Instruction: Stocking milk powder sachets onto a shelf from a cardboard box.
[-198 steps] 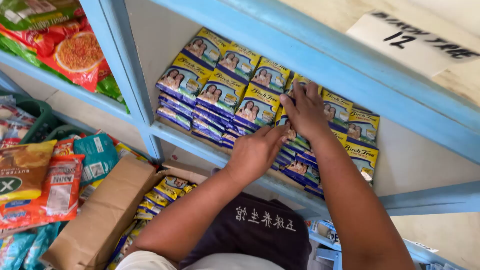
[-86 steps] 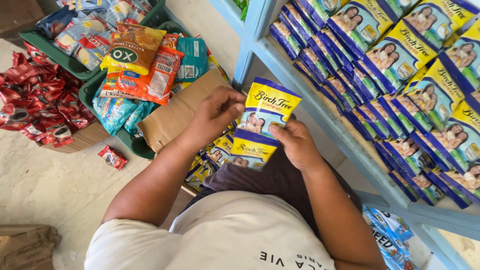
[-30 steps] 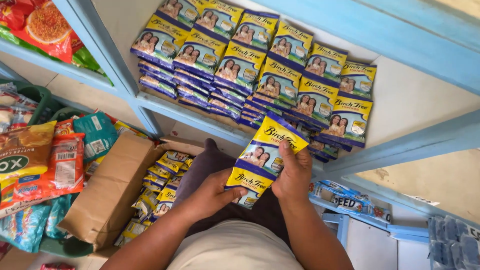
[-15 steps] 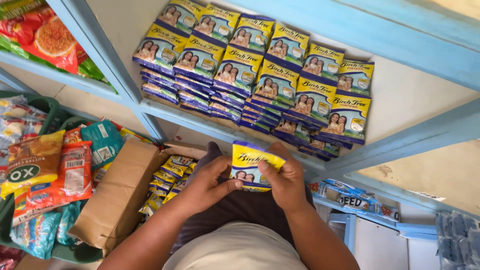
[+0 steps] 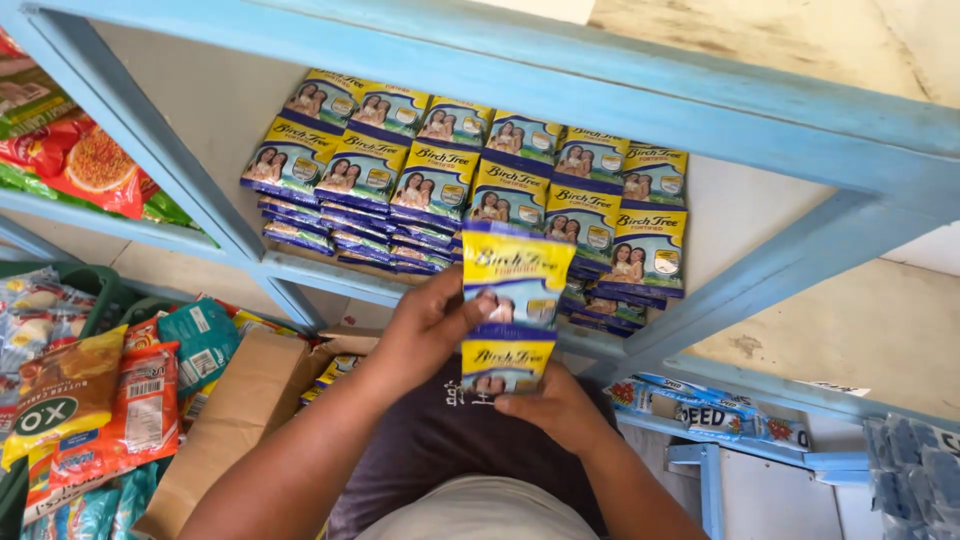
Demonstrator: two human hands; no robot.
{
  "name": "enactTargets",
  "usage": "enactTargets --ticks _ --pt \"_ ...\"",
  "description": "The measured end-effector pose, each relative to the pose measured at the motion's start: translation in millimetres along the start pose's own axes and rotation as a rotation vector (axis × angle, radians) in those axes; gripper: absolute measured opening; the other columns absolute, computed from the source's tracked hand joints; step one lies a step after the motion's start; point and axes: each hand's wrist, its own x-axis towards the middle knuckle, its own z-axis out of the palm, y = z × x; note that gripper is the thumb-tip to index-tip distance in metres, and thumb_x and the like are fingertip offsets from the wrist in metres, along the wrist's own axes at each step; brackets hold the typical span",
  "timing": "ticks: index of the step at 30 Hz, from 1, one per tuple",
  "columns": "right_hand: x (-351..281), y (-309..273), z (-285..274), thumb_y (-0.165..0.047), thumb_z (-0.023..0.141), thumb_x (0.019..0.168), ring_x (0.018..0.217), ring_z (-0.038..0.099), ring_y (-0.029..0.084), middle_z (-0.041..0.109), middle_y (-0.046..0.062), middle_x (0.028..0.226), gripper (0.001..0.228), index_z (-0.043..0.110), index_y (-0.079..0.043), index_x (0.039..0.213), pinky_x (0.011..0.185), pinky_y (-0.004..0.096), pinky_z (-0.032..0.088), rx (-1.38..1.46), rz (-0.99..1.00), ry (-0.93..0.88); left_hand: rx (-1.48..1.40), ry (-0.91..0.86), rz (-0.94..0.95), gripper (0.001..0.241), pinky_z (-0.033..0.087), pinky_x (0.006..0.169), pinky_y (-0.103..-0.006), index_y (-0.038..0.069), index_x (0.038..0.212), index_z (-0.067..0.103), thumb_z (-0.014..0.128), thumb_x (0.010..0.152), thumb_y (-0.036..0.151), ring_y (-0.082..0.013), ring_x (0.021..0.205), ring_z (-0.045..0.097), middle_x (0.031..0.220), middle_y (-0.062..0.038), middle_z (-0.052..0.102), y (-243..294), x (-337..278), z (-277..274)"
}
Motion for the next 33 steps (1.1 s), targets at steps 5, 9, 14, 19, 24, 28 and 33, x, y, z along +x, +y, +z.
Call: enactTargets --ticks 5,9,14,19,24,28,33 --pt "-22.1 11.1 -17.6 -0.007 0.07 0.094 0.084 0.07 0.019 0.074 0.011 0.104 0.021 0.069 -0.001 0.115 0.07 0.036 0.057 0.198 -0.052 0.302 -0.144 -0.047 0.023 0.023 0.054 0.09 -0.029 0.0 0.124 0.062 0.061 0.104 0.013 -0.01 0.102 0.065 0.11 -0.004 0.072 -8.3 56.0 18.2" --pt "-32.8 -16.0 -16.6 -0.008 0.067 0.095 0.074 0.067 0.019 0.074 0.009 0.101 0.019 0.068 -0.003 0.114 0.065 0.035 0.055 0.41 -0.255 0.523 -0.145 -0.082 -0.056 0.025 0.049 0.069 -0.0278 0.001 0.125 0.063 0.061 0.104 0.014 -0.0093 0.084 0.059 0.102 -0.004 0.07 -7.9 98.5 43.5" --pt "-25.2 -20.0 -28.4 -0.01 0.066 0.101 0.069 0.064 0.019 0.067 0.006 0.087 0.01 0.066 -0.003 0.107 0.064 0.035 0.053 0.427 -0.411 0.596 -0.218 -0.1 0.017 0.02 0.05 0.069 -0.0251 0.001 0.116 0.063 0.064 0.102 0.014 -0.0068 0.083 0.061 0.097 -0.003 0.069 -21.2 152.2 71.4" --pt "-0.5 -51.0 -25.1 -0.014 0.063 0.105 0.059 0.058 0.016 0.057 0.002 0.072 0.01 0.063 -0.006 0.099 0.057 0.034 0.051 0.413 -0.486 0.698 -0.11 -0.033 -0.044 0.018 0.046 0.058 -0.0297 -0.001 0.102 0.063 0.068 0.1 0.017 -0.01 0.071 0.056 0.083 -0.005 0.063 -39.8 200.1 87.6" --pt "25.9 -66.7 -22.8 -0.014 0.06 0.105 0.054 0.057 0.014 0.056 0.001 0.07 0.005 0.061 -0.009 0.106 0.051 0.031 0.052 0.404 -0.56 0.797 -0.027 0.023 0.069 0.02 0.054 0.069 -0.0332 0.0 0.103 0.071 0.068 0.095 0.018 -0.0133 0.077 0.068 0.087 -0.007 0.076 -61.1 234.5 104.6" --pt "42.2 -54.8 -35.5 -0.014 0.06 0.104 0.055 0.062 0.016 0.06 0.002 0.077 0.006 0.058 -0.011 0.108 0.051 0.032 0.054 0.395 -0.567 0.851 0.257 0.076 0.29 0.025 0.054 0.073 -0.0387 0.0 0.108 0.069 0.07 0.091 0.018 -0.025 0.081 0.073 0.089 -0.015 0.074 -86.9 257.5 112.6" --pt "54.4 -48.8 -37.5 -0.016 0.055 0.108 0.064 0.071 0.019 0.067 0.006 0.095 0.011 0.05 -0.011 0.117 0.054 0.029 0.054 0.3 -0.6 0.909 0.64 0.127 0.154 0.028 0.053 0.082 -0.0492 0.002 0.106 0.069 0.073 0.088 0.023 -0.041 0.094 0.069 0.095 -0.022 0.072 -75.9 252.5 116.9"
